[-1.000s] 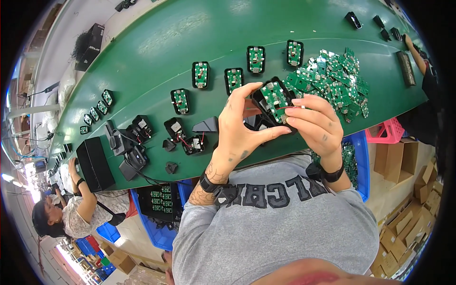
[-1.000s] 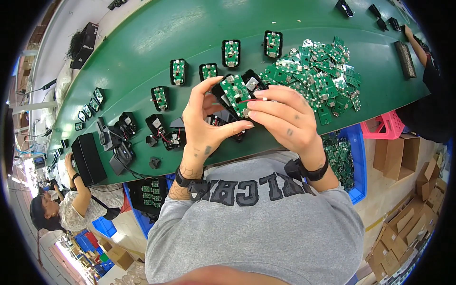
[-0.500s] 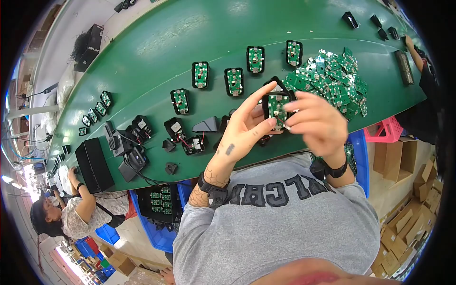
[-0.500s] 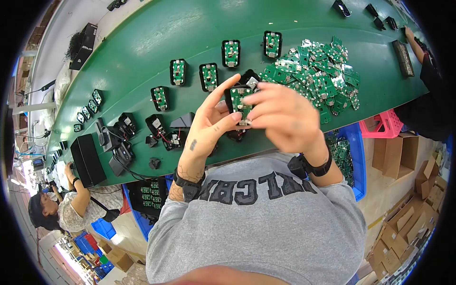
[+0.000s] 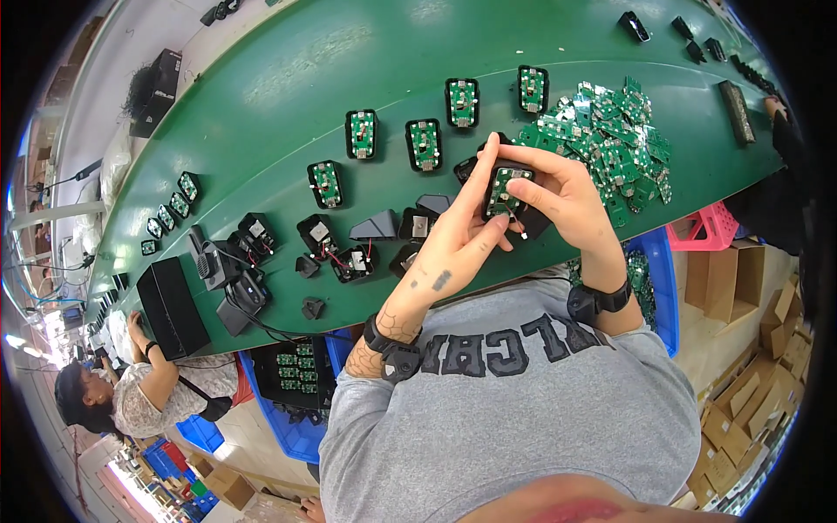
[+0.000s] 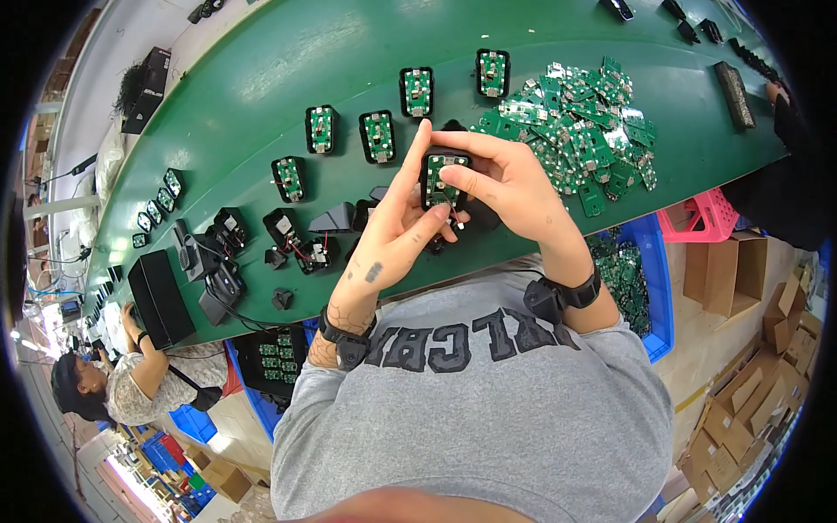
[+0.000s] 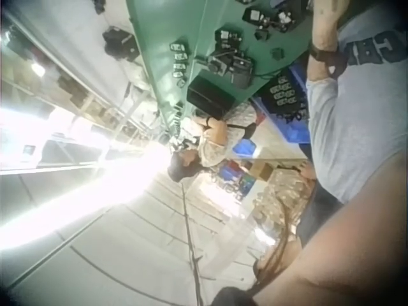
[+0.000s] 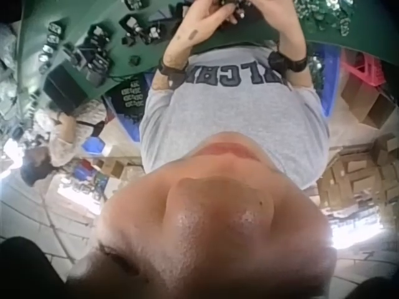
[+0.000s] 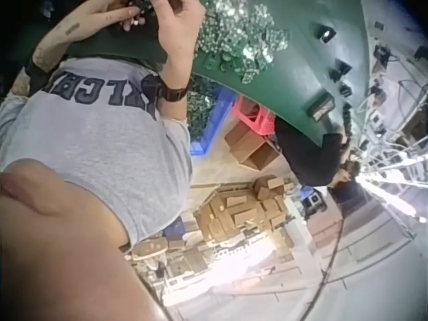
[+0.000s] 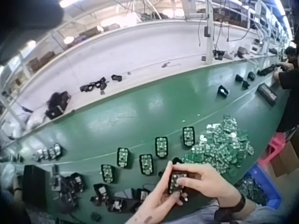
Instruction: The person picks up a circuit board and a plastic housing, fits the board into the housing by hand, and sets the assembled unit on the table. This process is repeated multiple times with various circuit boards and housings throughout the video.
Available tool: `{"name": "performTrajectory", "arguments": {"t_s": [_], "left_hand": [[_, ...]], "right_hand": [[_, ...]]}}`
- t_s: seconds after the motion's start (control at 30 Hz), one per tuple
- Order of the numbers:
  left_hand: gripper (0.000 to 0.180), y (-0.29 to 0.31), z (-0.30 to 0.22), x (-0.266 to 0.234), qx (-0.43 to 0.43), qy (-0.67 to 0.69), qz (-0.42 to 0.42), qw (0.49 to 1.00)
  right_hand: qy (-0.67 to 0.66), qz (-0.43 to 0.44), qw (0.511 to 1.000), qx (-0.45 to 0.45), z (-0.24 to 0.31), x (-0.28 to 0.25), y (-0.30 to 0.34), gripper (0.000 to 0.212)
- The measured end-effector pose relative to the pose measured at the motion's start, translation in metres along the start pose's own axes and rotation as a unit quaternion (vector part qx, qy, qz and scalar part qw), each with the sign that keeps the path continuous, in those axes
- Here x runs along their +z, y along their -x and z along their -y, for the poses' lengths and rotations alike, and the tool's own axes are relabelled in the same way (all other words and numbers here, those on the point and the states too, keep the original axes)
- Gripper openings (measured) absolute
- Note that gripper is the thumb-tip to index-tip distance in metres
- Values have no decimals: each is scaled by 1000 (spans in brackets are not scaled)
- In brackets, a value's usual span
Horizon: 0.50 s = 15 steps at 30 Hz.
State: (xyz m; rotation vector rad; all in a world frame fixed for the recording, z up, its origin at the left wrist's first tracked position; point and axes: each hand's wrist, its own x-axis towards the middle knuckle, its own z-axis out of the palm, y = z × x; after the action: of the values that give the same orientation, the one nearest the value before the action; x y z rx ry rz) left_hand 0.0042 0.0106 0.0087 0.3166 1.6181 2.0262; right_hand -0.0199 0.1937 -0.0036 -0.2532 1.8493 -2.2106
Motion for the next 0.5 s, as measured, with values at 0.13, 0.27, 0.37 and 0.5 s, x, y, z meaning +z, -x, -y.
{"name": "performTrajectory", "arguments": {"t_s": [0.13, 0.27, 0.37, 0.5], "left_hand": [[78, 2, 1, 1, 9, -84, -39, 996], [79, 4, -8, 1, 12, -102, -43, 994], [79, 8, -8, 0, -5, -82, -28, 996], [78, 11, -6, 3, -1, 2, -35, 999]], "right_hand": [[35, 37, 997, 50, 8, 1, -3, 43], [56, -1, 998, -3, 8, 8, 0, 41], [63, 14, 997, 29, 7, 0, -1, 41], [61, 69, 994, 59, 14, -4, -4, 43]]}}
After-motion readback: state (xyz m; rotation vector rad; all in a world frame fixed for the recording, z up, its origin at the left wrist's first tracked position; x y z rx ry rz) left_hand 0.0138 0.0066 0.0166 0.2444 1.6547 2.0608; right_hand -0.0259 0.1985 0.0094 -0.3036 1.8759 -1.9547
